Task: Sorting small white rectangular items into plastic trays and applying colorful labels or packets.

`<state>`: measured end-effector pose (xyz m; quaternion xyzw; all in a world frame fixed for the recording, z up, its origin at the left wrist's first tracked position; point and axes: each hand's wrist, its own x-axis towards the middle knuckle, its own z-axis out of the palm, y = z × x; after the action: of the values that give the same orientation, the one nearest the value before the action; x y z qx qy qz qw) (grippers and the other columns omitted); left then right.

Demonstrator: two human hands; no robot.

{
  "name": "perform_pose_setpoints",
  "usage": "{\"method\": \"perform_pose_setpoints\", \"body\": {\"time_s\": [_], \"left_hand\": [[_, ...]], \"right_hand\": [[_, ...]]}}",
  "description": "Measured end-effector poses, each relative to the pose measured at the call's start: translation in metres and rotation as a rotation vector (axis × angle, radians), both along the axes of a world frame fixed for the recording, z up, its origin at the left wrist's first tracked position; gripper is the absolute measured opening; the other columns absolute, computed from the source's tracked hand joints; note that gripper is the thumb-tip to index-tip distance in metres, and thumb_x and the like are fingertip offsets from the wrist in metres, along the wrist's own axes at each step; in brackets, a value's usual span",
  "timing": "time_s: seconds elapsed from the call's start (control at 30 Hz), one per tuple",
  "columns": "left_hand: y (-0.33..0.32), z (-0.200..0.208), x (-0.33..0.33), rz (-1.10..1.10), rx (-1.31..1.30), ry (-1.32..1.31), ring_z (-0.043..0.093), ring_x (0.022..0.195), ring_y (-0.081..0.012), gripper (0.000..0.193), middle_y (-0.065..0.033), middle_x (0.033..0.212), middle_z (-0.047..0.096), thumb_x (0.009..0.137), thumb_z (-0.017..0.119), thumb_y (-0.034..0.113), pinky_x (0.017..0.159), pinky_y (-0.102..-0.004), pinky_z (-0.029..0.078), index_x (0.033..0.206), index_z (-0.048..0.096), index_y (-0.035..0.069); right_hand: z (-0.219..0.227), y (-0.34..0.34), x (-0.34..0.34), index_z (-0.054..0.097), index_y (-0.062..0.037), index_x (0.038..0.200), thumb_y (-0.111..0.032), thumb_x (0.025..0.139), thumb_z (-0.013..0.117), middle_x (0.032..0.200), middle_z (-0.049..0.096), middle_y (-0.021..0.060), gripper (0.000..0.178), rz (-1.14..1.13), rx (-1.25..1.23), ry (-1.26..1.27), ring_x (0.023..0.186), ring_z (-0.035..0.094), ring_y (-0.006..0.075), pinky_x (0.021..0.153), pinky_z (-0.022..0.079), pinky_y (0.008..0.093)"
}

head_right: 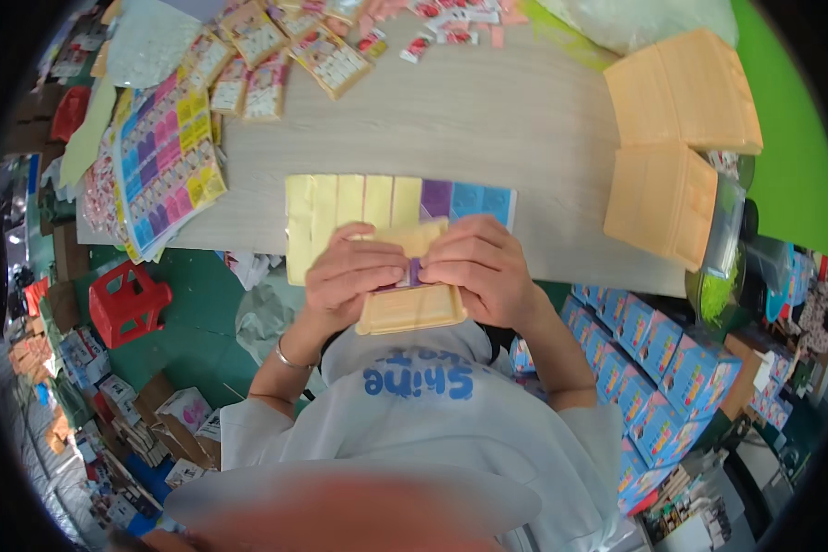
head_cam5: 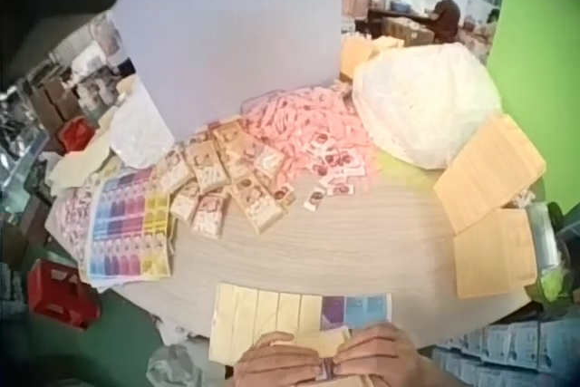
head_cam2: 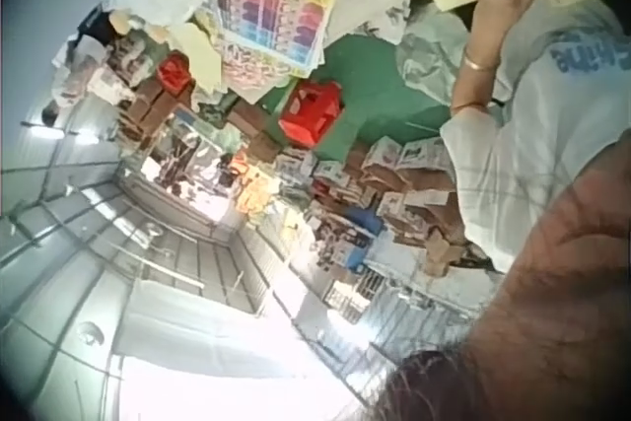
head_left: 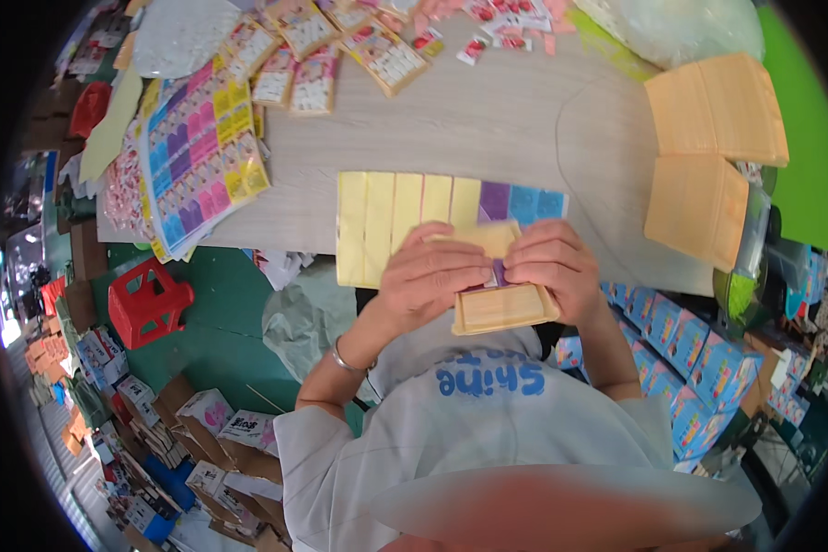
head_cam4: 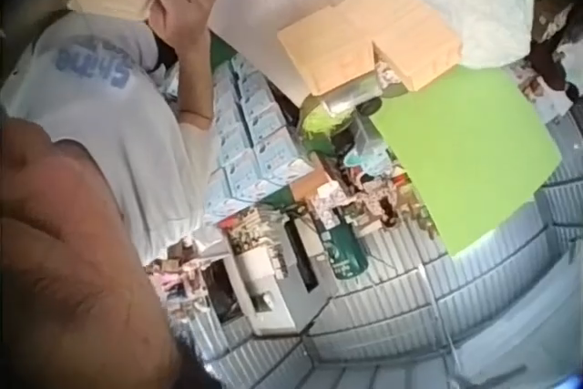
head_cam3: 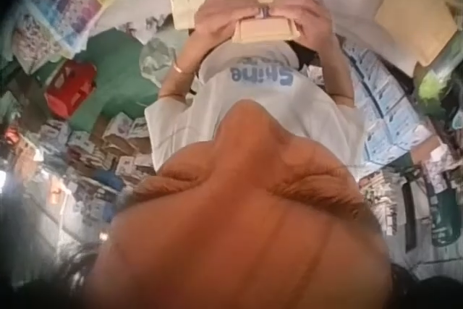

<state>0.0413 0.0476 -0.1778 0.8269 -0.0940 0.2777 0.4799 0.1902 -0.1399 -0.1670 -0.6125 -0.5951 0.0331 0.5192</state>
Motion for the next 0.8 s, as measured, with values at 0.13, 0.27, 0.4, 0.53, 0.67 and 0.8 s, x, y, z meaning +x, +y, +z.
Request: {"method": "perform_pose_setpoints", "body": {"time_s": [0.13, 0.27, 0.4, 0.53, 0.67, 0.8], "left_hand": [[-0.015, -0.018, 0.002, 0.147, -0.177, -0.126, 0.074, 0.088, -0.0288, 0.02, -0.0164, 0.097, 0.075, 0.086, 0.078, 0.008, 0.085, -0.0425, 0.059, 0.102, 0.071, 0.0], [-0.018, -0.015, -0.005, 0.0, -0.372, 0.217, 0.073, 0.09, -0.023, 0.022, -0.0139, 0.1, 0.074, 0.09, 0.074, 0.005, 0.085, -0.0347, 0.058, 0.111, 0.069, 0.001], [0.008, -0.028, 0.024, -0.062, -0.917, 0.612, 0.065, 0.102, -0.0106, 0.033, -0.0012, 0.109, 0.071, 0.096, 0.07, 0.009, 0.087, -0.0274, 0.054, 0.127, 0.062, 0.003], [0.125, -0.012, 0.102, 0.459, -0.699, 0.511, 0.059, 0.074, -0.0095, 0.027, 0.0023, 0.091, 0.068, 0.097, 0.071, 0.023, 0.071, -0.0246, 0.051, 0.114, 0.069, 0.003], [0.163, 0.041, 0.149, 0.576, -1.015, 0.19, 0.057, 0.082, -0.011, 0.036, -0.0033, 0.094, 0.064, 0.103, 0.061, 0.034, 0.08, -0.0269, 0.049, 0.111, 0.068, -0.001], [0.056, 0.076, 0.108, 0.108, -0.763, 0.145, 0.061, 0.095, -0.0152, 0.033, -0.0092, 0.102, 0.065, 0.106, 0.054, 0.029, 0.089, -0.0308, 0.048, 0.108, 0.065, -0.002]], "right_hand": [[-0.009, 0.001, -0.006, 0.067, -0.0057, 0.098, -0.012, 0.085, 0.074, 0.093, 0.068, 0.0073, 0.016, -0.071, -0.046, 0.102, 0.083, 0.067, 0.027, 0.077, 0.054, 0.0375], [-0.021, -0.004, -0.004, 0.069, -0.0059, 0.104, -0.01, 0.082, 0.075, 0.096, 0.069, 0.0084, 0.023, 0.013, -0.081, 0.199, 0.083, 0.065, 0.0274, 0.075, 0.053, 0.0369], [-0.024, -0.009, -0.005, 0.058, -0.0003, 0.127, -0.009, 0.089, 0.068, 0.114, 0.065, 0.0127, 0.04, -0.081, -0.278, 0.514, 0.094, 0.065, 0.025, 0.086, 0.052, 0.0371], [-0.031, -0.022, 0.005, 0.04, 0.0014, 0.148, -0.009, 0.092, 0.063, 0.13, 0.058, 0.0124, 0.062, -0.241, -0.16, 0.626, 0.104, 0.063, 0.0195, 0.097, 0.049, 0.0369], [-0.029, -0.031, 0.004, 0.039, 0.0, 0.15, -0.001, 0.093, 0.06, 0.13, 0.058, 0.013, 0.06, -0.344, -0.08, 0.674, 0.104, 0.062, 0.0165, 0.095, 0.05, 0.0352], [-0.042, -0.037, 0.002, 0.041, 0.0001, 0.148, 0.002, 0.092, 0.061, 0.128, 0.06, 0.0111, 0.059, -0.423, -0.106, 0.692, 0.099, 0.063, 0.0148, 0.092, 0.052, 0.0326]]}}
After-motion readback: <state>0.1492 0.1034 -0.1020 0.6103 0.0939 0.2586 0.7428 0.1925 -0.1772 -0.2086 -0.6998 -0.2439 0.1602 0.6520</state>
